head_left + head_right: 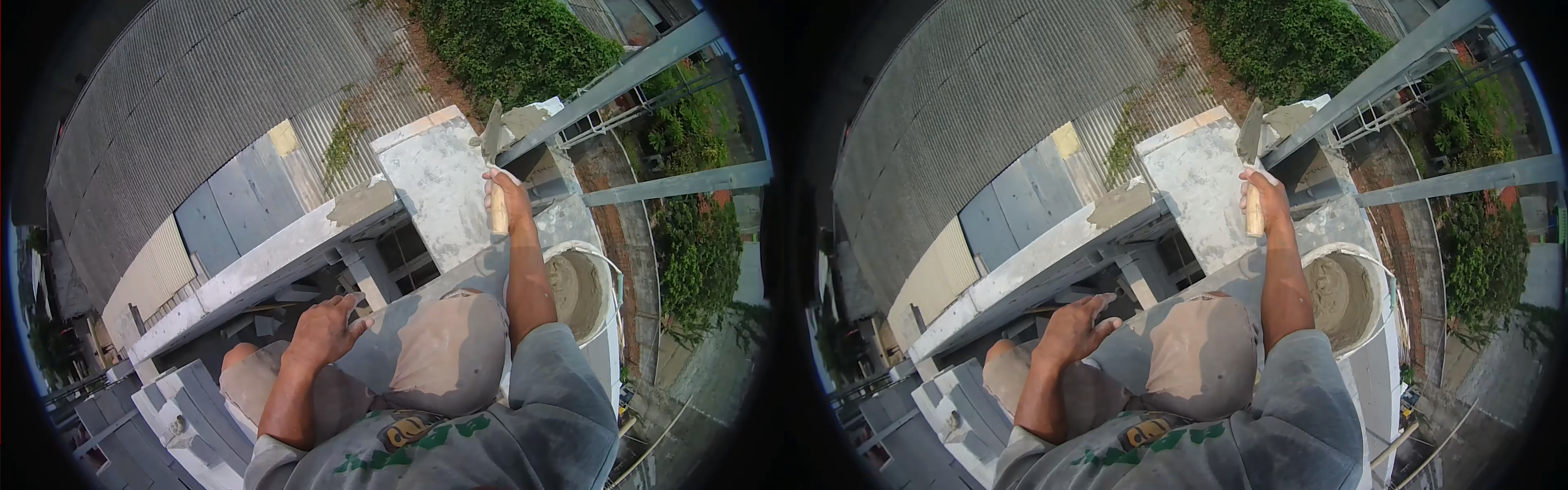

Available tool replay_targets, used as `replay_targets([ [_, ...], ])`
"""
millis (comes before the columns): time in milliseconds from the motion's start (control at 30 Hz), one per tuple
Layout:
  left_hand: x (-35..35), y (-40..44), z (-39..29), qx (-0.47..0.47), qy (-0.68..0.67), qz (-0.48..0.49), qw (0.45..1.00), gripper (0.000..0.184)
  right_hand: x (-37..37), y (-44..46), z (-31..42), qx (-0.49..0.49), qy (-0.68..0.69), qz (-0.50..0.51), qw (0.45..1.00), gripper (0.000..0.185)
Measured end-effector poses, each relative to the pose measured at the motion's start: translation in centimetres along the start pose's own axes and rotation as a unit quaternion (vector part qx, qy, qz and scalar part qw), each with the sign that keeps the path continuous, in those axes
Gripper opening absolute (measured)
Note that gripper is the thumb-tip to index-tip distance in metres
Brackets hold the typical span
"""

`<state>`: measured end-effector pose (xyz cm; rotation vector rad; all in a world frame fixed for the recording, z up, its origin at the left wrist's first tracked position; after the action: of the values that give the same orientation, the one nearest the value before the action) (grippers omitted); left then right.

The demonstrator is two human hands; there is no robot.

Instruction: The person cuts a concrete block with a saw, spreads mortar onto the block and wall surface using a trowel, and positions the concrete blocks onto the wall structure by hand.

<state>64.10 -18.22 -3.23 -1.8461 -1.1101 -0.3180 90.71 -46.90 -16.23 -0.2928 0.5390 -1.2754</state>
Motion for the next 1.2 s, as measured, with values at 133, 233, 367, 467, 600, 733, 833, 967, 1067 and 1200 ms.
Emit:
replay_targets([
  [133,0.1,0.0,-0.2,-0.004,0.013,0.001,1.000,0.048,-3.0,-2.8,0.6,0.025,0.020,0.093,0.995,0.036],
  [233,0.1,0.0,-0.6,-0.014,0.020,0.005,1.000,0.048,-5.9,-4.6,-0.5,-0.002,-0.083,0.136,0.987,0.030],
  [367,-0.1,-0.3,-0.6,-0.023,0.031,-0.011,0.999,0.047,-10.7,-5.8,-3.6,-0.017,-0.275,0.232,0.933,0.026],
  [467,0.2,-0.7,-0.4,-0.006,0.019,-0.006,1.000,0.047,-14.1,-5.7,-5.7,-0.066,-0.399,0.278,0.871,0.028],
  [600,0.4,-1.5,-0.2,-0.005,0.018,-0.024,1.000,0.047,-18.3,-5.1,-5.9,0.042,-0.570,0.342,0.746,0.033],
  [733,0.7,-2.2,0.0,-0.010,0.015,-0.036,0.999,0.048,-19.8,-4.5,-6.6,0.077,-0.655,0.327,0.677,0.033],
  [833,0.8,-2.4,0.2,-0.016,0.015,-0.037,0.999,0.048,-19.3,-4.2,-7.7,0.126,-0.682,0.287,0.661,0.031],
  [967,1.0,-2.5,0.2,-0.028,0.012,-0.047,0.998,0.048,-15.7,-5.8,-9.8,0.153,-0.678,0.305,0.651,0.030],
  [1067,1.4,-2.9,0.2,-0.019,0.010,-0.030,0.999,0.047,-13.6,-8.6,-9.3,0.139,-0.703,0.337,0.611,0.029],
  [1200,1.4,-3.1,-0.2,-0.041,0.013,-0.036,0.998,0.047,-14.0,-9.5,-7.0,0.206,-0.681,0.308,0.632,0.024],
])
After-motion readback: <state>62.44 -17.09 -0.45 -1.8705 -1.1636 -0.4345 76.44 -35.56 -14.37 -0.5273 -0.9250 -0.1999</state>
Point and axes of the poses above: each hand's wrist, its own y-axis towards the middle knuckle, its own x-axis out of the back of the hand, z = x × y, the point moved 8 cm from there along y, towards the middle knuckle, and after that the axes turned 8 degrees about z, right-handed, at the moved point
